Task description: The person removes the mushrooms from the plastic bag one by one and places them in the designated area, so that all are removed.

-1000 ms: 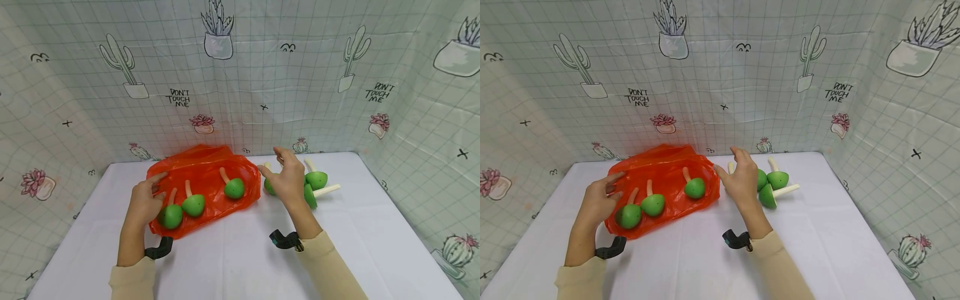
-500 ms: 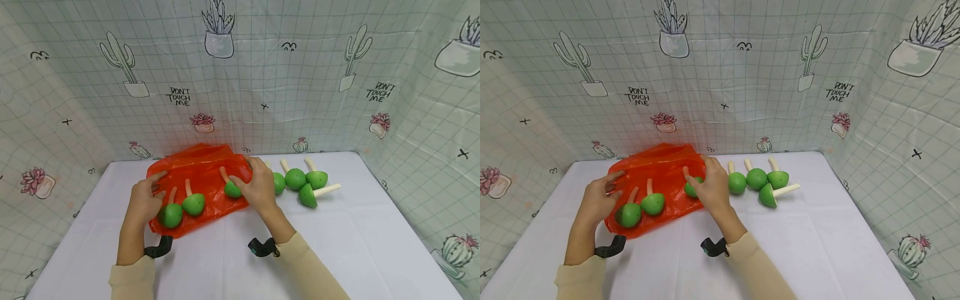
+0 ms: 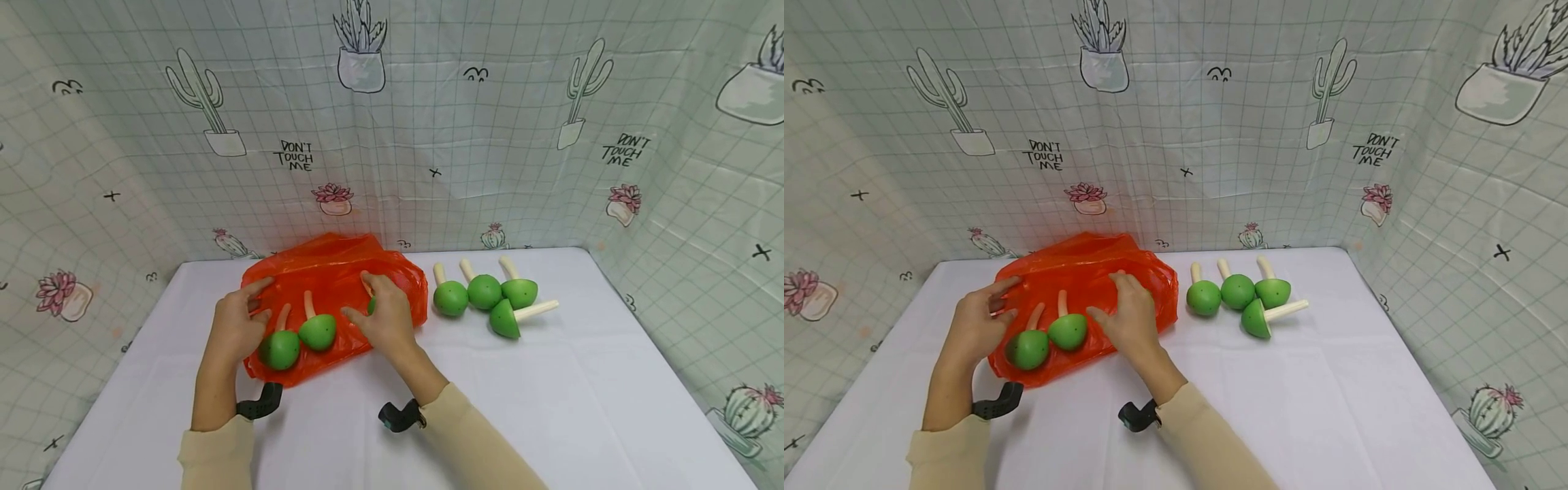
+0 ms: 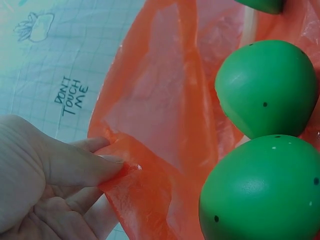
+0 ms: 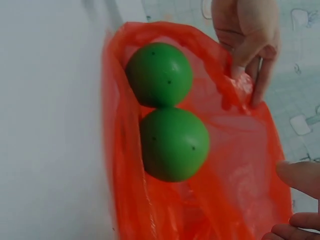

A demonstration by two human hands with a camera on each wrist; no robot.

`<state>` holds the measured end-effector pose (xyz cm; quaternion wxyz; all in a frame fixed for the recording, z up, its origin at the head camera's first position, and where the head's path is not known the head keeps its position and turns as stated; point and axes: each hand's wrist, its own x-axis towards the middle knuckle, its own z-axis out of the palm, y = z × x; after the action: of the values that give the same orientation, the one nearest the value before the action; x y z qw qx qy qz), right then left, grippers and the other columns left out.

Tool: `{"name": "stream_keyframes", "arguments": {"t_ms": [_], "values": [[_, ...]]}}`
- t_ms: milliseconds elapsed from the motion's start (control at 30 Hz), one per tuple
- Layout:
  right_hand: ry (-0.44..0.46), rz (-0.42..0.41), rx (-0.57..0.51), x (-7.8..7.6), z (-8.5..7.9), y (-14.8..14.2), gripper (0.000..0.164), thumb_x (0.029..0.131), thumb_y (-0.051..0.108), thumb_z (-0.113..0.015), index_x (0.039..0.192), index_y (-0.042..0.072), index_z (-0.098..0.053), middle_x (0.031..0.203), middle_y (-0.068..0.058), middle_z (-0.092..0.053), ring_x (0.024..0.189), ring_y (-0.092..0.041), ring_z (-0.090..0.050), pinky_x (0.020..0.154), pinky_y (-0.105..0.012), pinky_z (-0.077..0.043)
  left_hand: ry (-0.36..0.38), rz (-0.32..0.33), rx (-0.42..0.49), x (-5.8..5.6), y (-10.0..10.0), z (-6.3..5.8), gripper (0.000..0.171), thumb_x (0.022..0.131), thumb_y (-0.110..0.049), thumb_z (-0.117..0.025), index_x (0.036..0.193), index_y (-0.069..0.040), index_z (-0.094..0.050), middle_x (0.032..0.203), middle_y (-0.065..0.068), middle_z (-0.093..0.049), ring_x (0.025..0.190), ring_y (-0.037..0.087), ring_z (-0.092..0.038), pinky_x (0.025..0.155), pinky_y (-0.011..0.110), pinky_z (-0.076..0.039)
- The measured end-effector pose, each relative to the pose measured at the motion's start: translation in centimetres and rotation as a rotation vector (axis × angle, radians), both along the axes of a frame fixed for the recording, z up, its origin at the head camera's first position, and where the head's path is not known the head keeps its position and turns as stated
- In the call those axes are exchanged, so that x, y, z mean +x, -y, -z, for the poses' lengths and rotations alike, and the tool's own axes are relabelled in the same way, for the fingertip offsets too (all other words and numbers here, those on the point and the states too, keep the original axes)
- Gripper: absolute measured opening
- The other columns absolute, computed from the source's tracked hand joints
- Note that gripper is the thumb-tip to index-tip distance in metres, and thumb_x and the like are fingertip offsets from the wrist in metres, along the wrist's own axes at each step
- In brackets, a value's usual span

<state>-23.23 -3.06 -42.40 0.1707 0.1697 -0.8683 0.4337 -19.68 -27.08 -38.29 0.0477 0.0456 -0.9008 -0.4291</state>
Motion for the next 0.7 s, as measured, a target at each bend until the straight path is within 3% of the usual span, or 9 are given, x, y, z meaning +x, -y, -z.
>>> {"name": "stream_keyframes", "arguments": {"t_ms": [133,233,333,433,567,700], "values": [[0.065,-0.003,0.023,0.3,0.4,1.0,0.067,0.084,0.022,-0.090,0.140,-0.002,-0.063,0.140,-0.017,-0.066,0.124,-0.036,-0.063,0.108,-0.049,-0.052,-0.013,0.007,-0.008,0.1,0.0,-0.1,0.060,0.099,0.009,-0.057,0.157,-0.002,-0.047,0.155,0.029,-0.046,0.137,0.050,-0.052,0.109,0.057,-0.048],[0.118,-0.005,0.043,0.5,0.7,1.7,0.067,0.084,0.024,-0.090,0.140,-0.001,-0.063,0.153,-0.018,-0.056,0.137,-0.037,-0.054,0.113,-0.049,-0.048,-0.010,0.011,-0.013,0.1,0.0,-0.1,0.060,0.099,0.009,-0.056,0.157,-0.002,-0.047,0.156,0.029,-0.046,0.137,0.050,-0.052,0.109,0.057,-0.048],[0.132,-0.019,0.055,0.6,1.1,2.4,0.067,0.083,0.023,-0.091,0.139,-0.003,-0.064,0.152,-0.018,-0.056,0.150,-0.034,-0.042,0.116,-0.046,-0.045,-0.005,0.013,-0.011,0.0,0.1,0.0,0.060,0.099,0.008,-0.056,0.157,-0.003,-0.047,0.156,0.029,-0.046,0.137,0.050,-0.051,0.110,0.058,-0.047],[0.124,-0.028,0.080,0.7,1.7,3.1,0.067,0.082,0.023,-0.092,0.137,-0.003,-0.065,0.140,-0.017,-0.066,0.144,-0.030,-0.050,0.113,-0.043,-0.048,-0.004,0.014,-0.008,0.0,0.1,0.0,0.060,0.099,0.008,-0.057,0.157,-0.003,-0.047,0.156,0.029,-0.046,0.137,0.050,-0.051,0.110,0.058,-0.047],[0.140,-0.040,0.119,1.0,2.5,3.9,0.068,0.083,0.026,-0.092,0.137,-0.003,-0.065,0.132,-0.016,-0.068,0.123,-0.031,-0.066,0.106,-0.043,-0.054,-0.007,0.009,-0.008,0.0,0.1,0.1,0.060,0.099,0.009,-0.057,0.157,-0.003,-0.048,0.156,0.029,-0.046,0.137,0.050,-0.051,0.110,0.058,-0.047],[0.165,-0.058,0.131,1.2,3.0,4.4,0.071,0.082,0.029,-0.093,0.138,-0.004,-0.064,0.131,-0.017,-0.068,0.122,-0.033,-0.066,0.108,-0.046,-0.053,0.003,0.001,0.001,0.0,0.0,0.0,0.061,0.099,0.009,-0.057,0.158,-0.004,-0.047,0.157,0.028,-0.045,0.138,0.049,-0.050,0.110,0.057,-0.047]]}}
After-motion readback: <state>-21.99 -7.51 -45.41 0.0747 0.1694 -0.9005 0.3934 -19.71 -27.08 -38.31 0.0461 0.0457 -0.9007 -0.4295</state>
